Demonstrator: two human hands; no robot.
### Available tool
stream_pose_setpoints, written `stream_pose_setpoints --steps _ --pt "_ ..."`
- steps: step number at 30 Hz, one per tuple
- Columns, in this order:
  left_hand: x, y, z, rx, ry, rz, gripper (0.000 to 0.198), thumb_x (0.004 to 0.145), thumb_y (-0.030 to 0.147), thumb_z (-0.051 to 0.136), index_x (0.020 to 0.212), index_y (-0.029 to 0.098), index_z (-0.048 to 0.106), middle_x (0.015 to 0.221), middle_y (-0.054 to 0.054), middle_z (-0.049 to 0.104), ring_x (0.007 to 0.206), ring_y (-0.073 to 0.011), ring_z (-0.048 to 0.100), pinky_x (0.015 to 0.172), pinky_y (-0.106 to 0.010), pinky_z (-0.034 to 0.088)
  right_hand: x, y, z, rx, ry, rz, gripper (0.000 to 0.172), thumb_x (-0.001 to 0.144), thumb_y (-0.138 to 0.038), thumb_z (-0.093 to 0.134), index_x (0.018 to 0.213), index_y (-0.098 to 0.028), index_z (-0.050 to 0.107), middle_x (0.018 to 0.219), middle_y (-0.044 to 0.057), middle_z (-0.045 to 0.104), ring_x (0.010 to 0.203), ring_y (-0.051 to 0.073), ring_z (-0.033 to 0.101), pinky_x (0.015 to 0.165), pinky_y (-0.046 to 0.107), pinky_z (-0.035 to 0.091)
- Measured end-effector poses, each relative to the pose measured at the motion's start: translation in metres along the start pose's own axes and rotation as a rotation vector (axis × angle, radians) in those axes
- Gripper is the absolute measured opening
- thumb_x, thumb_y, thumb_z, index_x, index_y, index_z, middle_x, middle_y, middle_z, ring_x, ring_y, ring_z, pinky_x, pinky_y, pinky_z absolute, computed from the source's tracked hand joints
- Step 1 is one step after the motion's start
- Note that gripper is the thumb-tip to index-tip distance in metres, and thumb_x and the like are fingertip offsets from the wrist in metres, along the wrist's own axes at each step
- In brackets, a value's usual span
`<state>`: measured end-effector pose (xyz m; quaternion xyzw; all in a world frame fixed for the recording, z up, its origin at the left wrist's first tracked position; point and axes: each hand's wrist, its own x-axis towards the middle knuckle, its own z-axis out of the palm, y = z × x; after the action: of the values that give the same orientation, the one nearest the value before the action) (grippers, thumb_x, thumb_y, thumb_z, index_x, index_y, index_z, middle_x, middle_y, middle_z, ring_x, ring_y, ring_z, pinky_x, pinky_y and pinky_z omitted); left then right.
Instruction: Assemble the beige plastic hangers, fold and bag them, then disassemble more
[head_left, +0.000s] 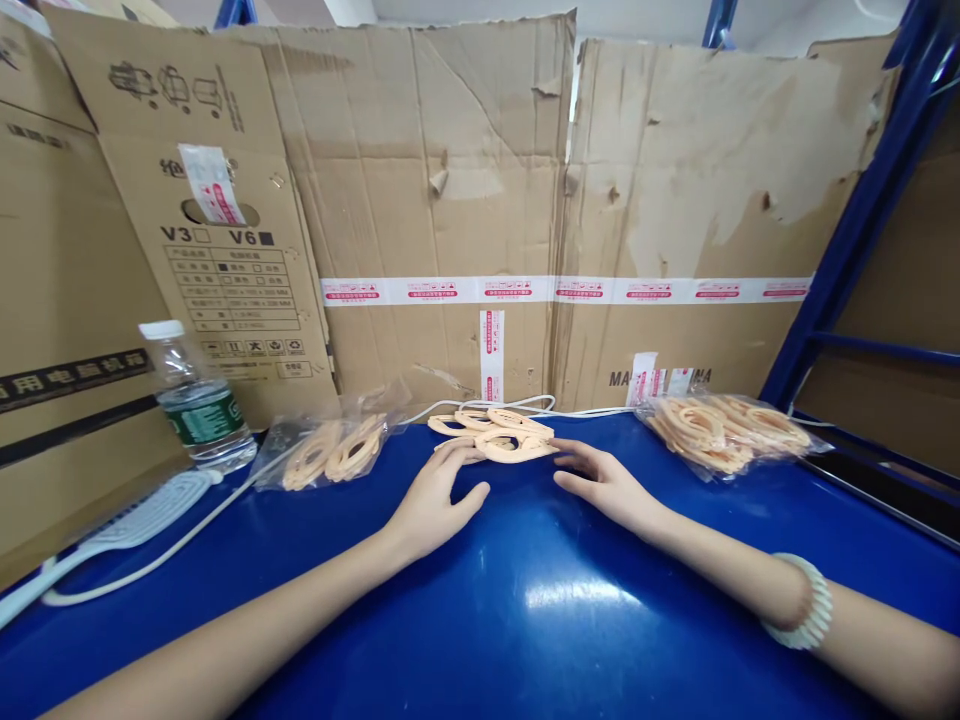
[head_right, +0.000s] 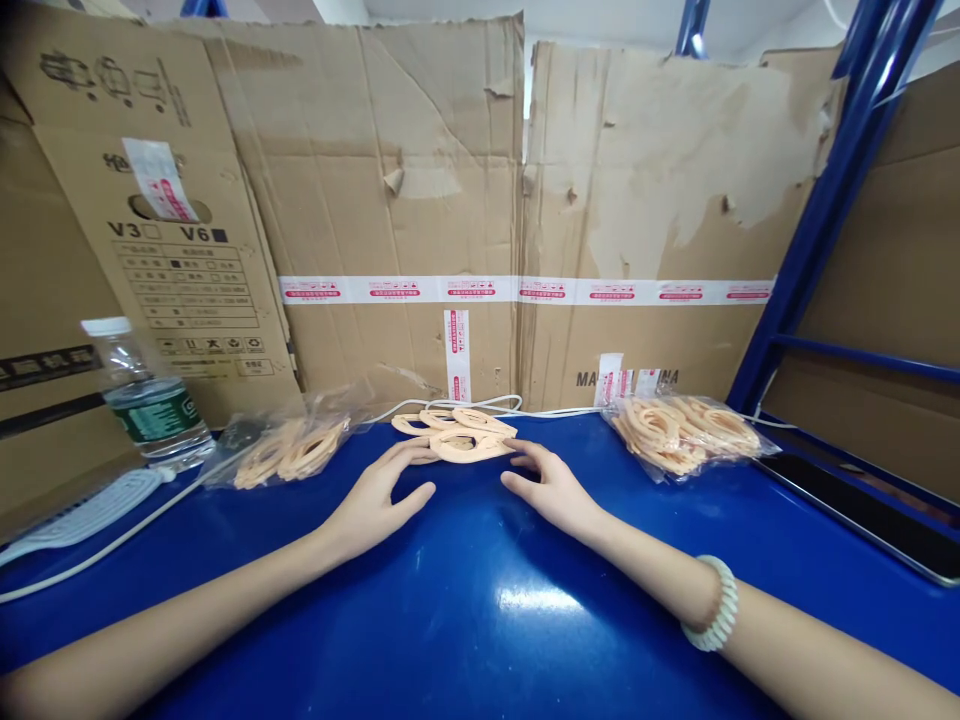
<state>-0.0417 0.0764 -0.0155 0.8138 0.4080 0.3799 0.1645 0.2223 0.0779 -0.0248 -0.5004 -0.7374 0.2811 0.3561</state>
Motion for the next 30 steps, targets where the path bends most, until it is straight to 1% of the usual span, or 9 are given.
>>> stream_pose_setpoints --steps 4,6,8,11,14,16,21,25,30 --pt "-0.003 0.003 0.008 -0.232 0.108 -0.135 0.018 0.084 0.037 0.053 0.085 0.020 0.051 0.093 -0.009 0.068 0.088 -0.0222 0.070 0.080 -0.038 0.058 -0.011 -0.012 0.005 0.227 -0.016 0.026 0.053 0.084 -0.038 0.058 0.132 -0.017 0.051 0.113 0.012 0.071 0.112 0.027 0.064 0.100 0.046 0.049" --pt "-0.004 0.004 0.010 -0.322 0.114 -0.192 0.024 0.083 0.040 0.057 0.075 0.021 0.045 0.072 -0.003 0.067 0.068 -0.0192 0.070 0.067 -0.033 0.058 -0.014 -0.018 0.008 0.366 -0.013 0.034 0.051 0.080 -0.037 0.064 0.128 -0.019 0.055 0.116 0.012 0.070 0.114 0.028 0.063 0.102 0.047 0.047" --pt "-0.005 0.005 0.010 -0.386 0.114 -0.232 0.030 0.082 0.044 0.059 0.069 0.021 0.044 0.063 -0.001 0.065 0.060 -0.0179 0.068 0.062 -0.030 0.056 -0.015 -0.021 0.011 0.456 0.005 0.036 0.050 0.077 -0.036 0.068 0.123 -0.021 0.058 0.123 0.012 0.066 0.115 0.029 0.062 0.101 0.048 0.048" --pt "-0.005 0.004 0.008 -0.454 0.123 -0.270 0.036 0.080 0.047 0.060 0.063 0.020 0.045 0.061 -0.002 0.066 0.059 -0.0176 0.068 0.061 -0.029 0.054 -0.015 -0.021 0.013 0.548 0.042 0.026 0.046 0.074 -0.036 0.073 0.117 -0.022 0.063 0.132 0.012 0.060 0.115 0.029 0.062 0.101 0.048 0.048" --pt "-0.004 0.003 0.006 -0.503 0.133 -0.300 0.038 0.077 0.044 0.065 0.062 0.022 0.038 0.059 0.001 0.064 0.061 -0.0172 0.069 0.062 -0.027 0.053 -0.015 -0.019 0.013 0.625 0.068 -0.003 0.043 0.073 -0.036 0.076 0.113 -0.022 0.066 0.135 0.011 0.058 0.113 0.028 0.063 0.101 0.046 0.049" --pt "-0.004 0.005 0.006 -0.532 0.112 -0.320 0.036 0.074 0.042 0.068 0.068 0.022 0.038 0.062 0.001 0.066 0.063 -0.0180 0.070 0.062 -0.028 0.054 -0.015 -0.019 0.013 0.662 0.089 -0.036 0.041 0.073 -0.035 0.077 0.110 -0.022 0.068 0.130 0.010 0.061 0.111 0.027 0.064 0.099 0.044 0.050" --pt "-0.004 0.014 0.006 -0.552 -0.044 -0.341 0.035 0.068 0.035 0.072 0.094 0.017 0.059 0.078 -0.005 0.075 0.072 -0.0217 0.071 0.068 -0.032 0.055 -0.016 -0.023 0.013 0.699 0.118 -0.077 0.035 0.074 -0.033 0.078 0.106 -0.022 0.069 0.119 0.008 0.066 0.104 0.022 0.065 0.090 0.036 0.054" --pt "-0.006 0.016 0.007 -0.510 -0.100 -0.350 0.028 0.068 0.033 0.073 0.088 0.014 0.067 0.076 -0.005 0.074 0.073 -0.0226 0.070 0.065 -0.029 0.052 -0.020 -0.030 0.012 0.660 0.062 -0.111 0.034 0.079 -0.034 0.073 0.109 -0.022 0.064 0.106 0.007 0.069 0.098 0.020 0.066 0.082 0.034 0.055" --pt "-0.006 0.015 0.006 -0.482 -0.068 -0.377 0.027 0.067 0.035 0.074 0.083 0.015 0.066 0.075 -0.005 0.074 0.074 -0.0236 0.071 0.063 -0.029 0.053 -0.024 -0.033 0.010 0.542 0.087 -0.122 0.036 0.083 -0.036 0.068 0.114 -0.020 0.059 0.093 0.005 0.070 0.078 0.014 0.063 0.071 0.029 0.053"
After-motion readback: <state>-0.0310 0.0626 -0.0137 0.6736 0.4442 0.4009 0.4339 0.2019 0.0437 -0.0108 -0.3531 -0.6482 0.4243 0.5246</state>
